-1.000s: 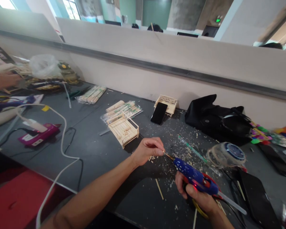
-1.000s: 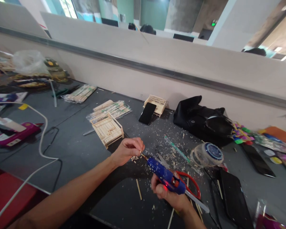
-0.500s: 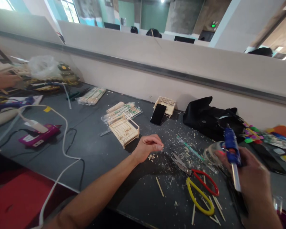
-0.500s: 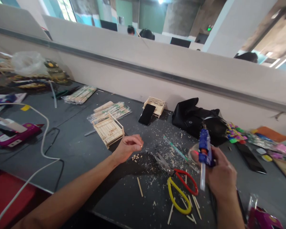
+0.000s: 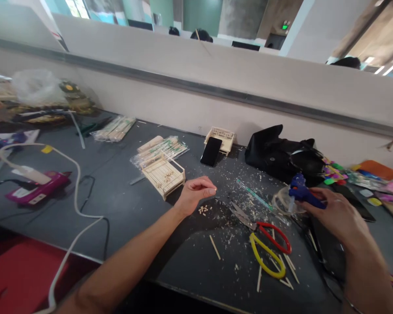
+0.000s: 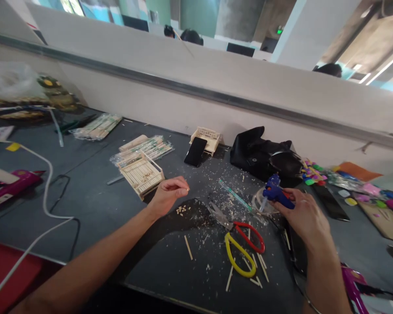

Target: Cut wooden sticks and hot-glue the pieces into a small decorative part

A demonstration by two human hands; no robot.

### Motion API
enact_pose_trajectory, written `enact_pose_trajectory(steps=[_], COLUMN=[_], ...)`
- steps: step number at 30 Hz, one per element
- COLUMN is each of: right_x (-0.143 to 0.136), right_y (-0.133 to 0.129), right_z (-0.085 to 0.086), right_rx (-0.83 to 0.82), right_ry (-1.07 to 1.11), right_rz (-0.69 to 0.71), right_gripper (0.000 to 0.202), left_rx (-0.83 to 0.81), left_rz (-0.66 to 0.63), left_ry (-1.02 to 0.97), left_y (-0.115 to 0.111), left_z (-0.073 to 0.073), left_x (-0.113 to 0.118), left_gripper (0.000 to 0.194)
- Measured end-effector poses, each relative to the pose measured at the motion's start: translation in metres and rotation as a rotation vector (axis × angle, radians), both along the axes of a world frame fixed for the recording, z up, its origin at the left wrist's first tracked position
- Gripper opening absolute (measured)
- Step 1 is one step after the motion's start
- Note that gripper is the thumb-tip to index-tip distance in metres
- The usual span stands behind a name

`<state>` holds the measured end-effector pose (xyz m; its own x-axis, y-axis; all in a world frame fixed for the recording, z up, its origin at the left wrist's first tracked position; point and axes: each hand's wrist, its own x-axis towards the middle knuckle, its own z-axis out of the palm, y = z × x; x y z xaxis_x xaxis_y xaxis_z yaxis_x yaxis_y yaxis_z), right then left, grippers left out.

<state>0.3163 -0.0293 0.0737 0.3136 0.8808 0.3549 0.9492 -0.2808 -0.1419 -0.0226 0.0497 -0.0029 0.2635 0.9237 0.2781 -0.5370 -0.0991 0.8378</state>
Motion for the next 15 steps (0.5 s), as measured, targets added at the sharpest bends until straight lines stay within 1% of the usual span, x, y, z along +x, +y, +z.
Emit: enact_pose_trajectory(steps=[2, 4, 5, 6, 7, 9, 10, 11, 12, 13, 14, 15], right_x=[-0.001, -0.013, -0.022, -0.035, -0.049, -0.082, -0.099, -0.115, -0.13, -0.143, -0.154, -0.162], right_y=[-0.005, -0.016, -0.024, -0.032, -0.04, -0.053, -0.056, -0.056, -0.054, -0.049, -0.042, -0.033], right_z=[0.005, 0.012, 0.016, 0.019, 0.02, 0.02, 0.017, 0.012, 0.006, -0.002, -0.011, -0.021], right_rx=[-0.1, -0.136, -0.105, -0.034, 0.071, 0.285, 0.379, 0.439, 0.42, 0.333, 0.238, 0.144], right_ry=[-0.028, -0.12, -0.182, -0.245, -0.298, -0.353, -0.333, -0.286, -0.171, -0.055, 0.036, 0.101], right_rz=[-0.044, -0.125, -0.179, -0.222, -0.23, -0.105, -0.017, 0.123, 0.304, 0.5, 0.636, 0.7], right_gripper=[0.046, 0.049, 0.048, 0.048, 0.046, 0.039, 0.035, 0.03, 0.023, 0.02, 0.019, 0.02], left_rx=[-0.003, -0.01, -0.014, -0.017, -0.019, -0.022, -0.025, -0.028, -0.031, -0.032, -0.03, -0.028], left_rz=[0.002, 0.001, 0.0, -0.003, -0.006, -0.014, -0.02, -0.023, -0.024, -0.019, -0.012, -0.002], left_ry=[-0.01, -0.019, -0.022, -0.026, -0.03, -0.034, -0.035, -0.036, -0.035, -0.033, -0.03, -0.027], left_y=[0.0, 0.0, 0.0, 0.0, 0.0, 0.0, 0.0, 0.0, 0.0, 0.0, 0.0, 0.0], left_z=[0.0, 0.0, 0.0, 0.0, 0.0, 0.0, -0.001, -0.001, -0.001, -0.002, -0.002, -0.003], left_x=[0.0, 0.0, 0.0, 0.0, 0.0, 0.0, 0.0, 0.001, 0.001, 0.001, 0.002, 0.002], left_gripper=[0.02, 0.02, 0.019, 0.019, 0.018, 0.018, 0.018, 0.018, 0.019, 0.019, 0.02, 0.021])
